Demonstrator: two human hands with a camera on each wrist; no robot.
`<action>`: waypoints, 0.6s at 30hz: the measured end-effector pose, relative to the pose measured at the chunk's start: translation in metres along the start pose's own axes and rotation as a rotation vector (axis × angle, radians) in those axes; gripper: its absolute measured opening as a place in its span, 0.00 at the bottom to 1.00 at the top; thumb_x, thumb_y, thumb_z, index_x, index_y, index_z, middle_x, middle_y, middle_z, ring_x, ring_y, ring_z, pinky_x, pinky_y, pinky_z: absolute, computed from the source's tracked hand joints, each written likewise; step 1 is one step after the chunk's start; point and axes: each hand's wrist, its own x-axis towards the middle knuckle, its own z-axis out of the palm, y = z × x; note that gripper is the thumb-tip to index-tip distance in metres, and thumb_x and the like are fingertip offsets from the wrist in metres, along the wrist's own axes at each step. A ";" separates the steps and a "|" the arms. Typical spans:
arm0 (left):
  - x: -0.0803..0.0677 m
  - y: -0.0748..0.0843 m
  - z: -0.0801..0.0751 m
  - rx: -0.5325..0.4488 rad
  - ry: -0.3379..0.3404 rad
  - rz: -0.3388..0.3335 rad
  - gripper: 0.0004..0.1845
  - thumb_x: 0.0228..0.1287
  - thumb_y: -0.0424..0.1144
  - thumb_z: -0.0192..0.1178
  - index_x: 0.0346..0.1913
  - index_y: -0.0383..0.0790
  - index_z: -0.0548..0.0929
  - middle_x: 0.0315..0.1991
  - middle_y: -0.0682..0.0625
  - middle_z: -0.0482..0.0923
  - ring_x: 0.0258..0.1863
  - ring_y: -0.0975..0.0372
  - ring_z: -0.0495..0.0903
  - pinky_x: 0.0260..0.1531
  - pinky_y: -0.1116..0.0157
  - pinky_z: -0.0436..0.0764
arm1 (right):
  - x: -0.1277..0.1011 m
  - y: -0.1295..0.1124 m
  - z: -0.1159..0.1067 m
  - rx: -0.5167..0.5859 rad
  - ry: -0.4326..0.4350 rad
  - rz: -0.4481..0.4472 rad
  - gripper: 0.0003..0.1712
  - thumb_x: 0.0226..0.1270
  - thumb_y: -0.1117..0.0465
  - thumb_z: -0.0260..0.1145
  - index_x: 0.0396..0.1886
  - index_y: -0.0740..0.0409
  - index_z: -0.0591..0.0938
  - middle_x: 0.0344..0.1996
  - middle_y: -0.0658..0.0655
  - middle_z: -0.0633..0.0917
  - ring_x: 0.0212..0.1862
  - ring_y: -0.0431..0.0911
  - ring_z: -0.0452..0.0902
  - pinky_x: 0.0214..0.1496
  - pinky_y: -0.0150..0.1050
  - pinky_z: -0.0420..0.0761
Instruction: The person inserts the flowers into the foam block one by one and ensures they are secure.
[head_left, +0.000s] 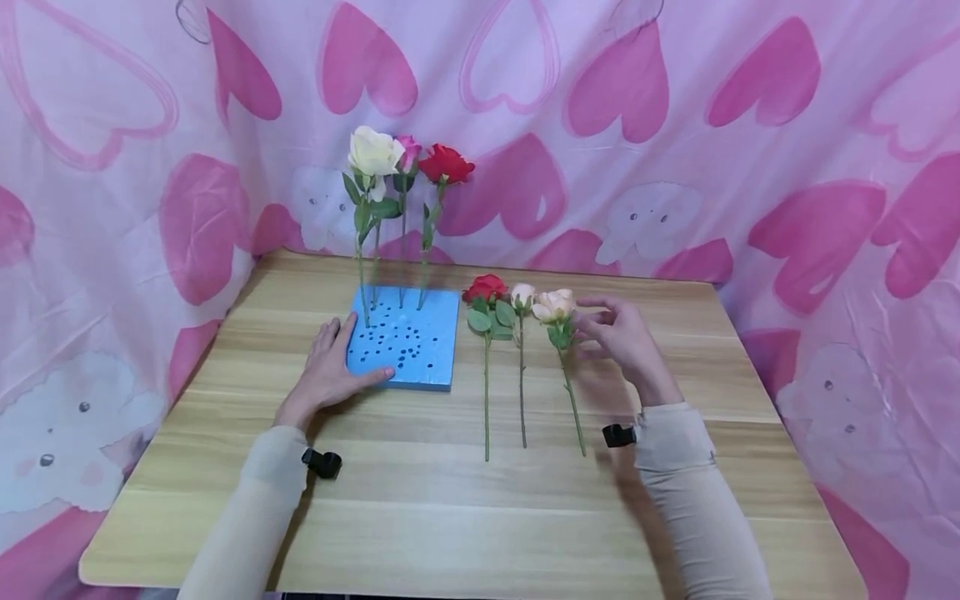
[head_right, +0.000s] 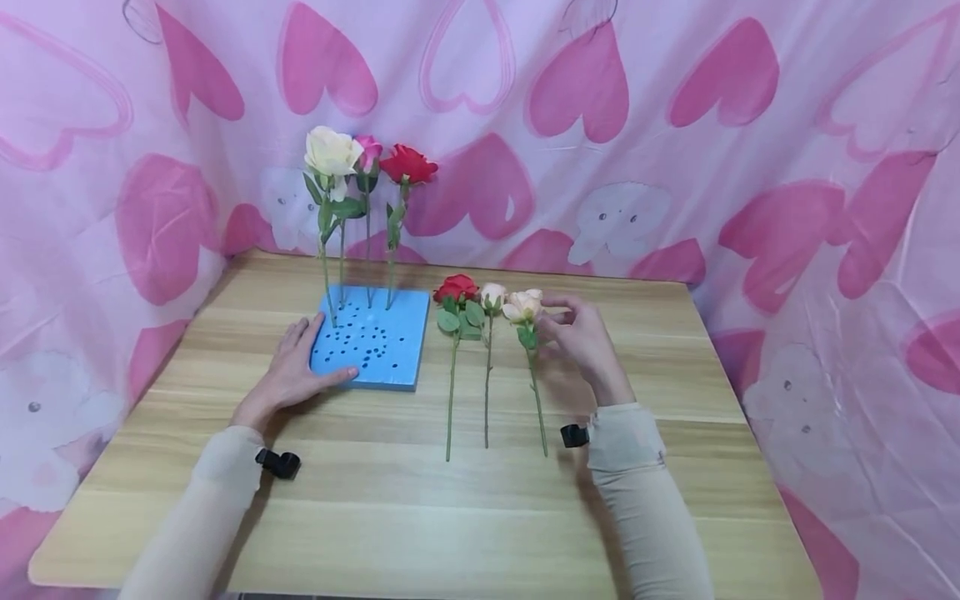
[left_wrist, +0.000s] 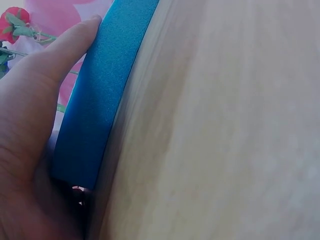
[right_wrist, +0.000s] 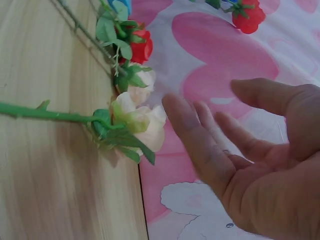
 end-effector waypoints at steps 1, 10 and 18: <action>0.000 0.000 -0.001 0.001 0.000 -0.002 0.69 0.53 0.78 0.65 0.85 0.54 0.35 0.84 0.35 0.31 0.82 0.39 0.29 0.75 0.30 0.37 | 0.000 0.001 0.001 -0.045 -0.008 0.020 0.24 0.76 0.62 0.66 0.69 0.59 0.76 0.54 0.71 0.82 0.52 0.65 0.84 0.51 0.63 0.86; -0.003 0.002 -0.005 -0.001 -0.014 -0.017 0.70 0.52 0.79 0.64 0.85 0.53 0.34 0.84 0.35 0.30 0.82 0.39 0.28 0.75 0.30 0.36 | 0.001 0.013 0.016 -0.484 -0.049 0.173 0.14 0.75 0.61 0.67 0.54 0.63 0.82 0.41 0.69 0.85 0.36 0.61 0.88 0.38 0.52 0.91; -0.001 0.003 -0.003 0.009 -0.016 -0.021 0.70 0.52 0.80 0.64 0.85 0.54 0.34 0.84 0.35 0.30 0.82 0.39 0.28 0.76 0.31 0.37 | 0.012 0.029 0.028 -0.778 -0.016 0.132 0.11 0.65 0.62 0.75 0.39 0.61 0.82 0.33 0.59 0.84 0.23 0.47 0.79 0.24 0.39 0.81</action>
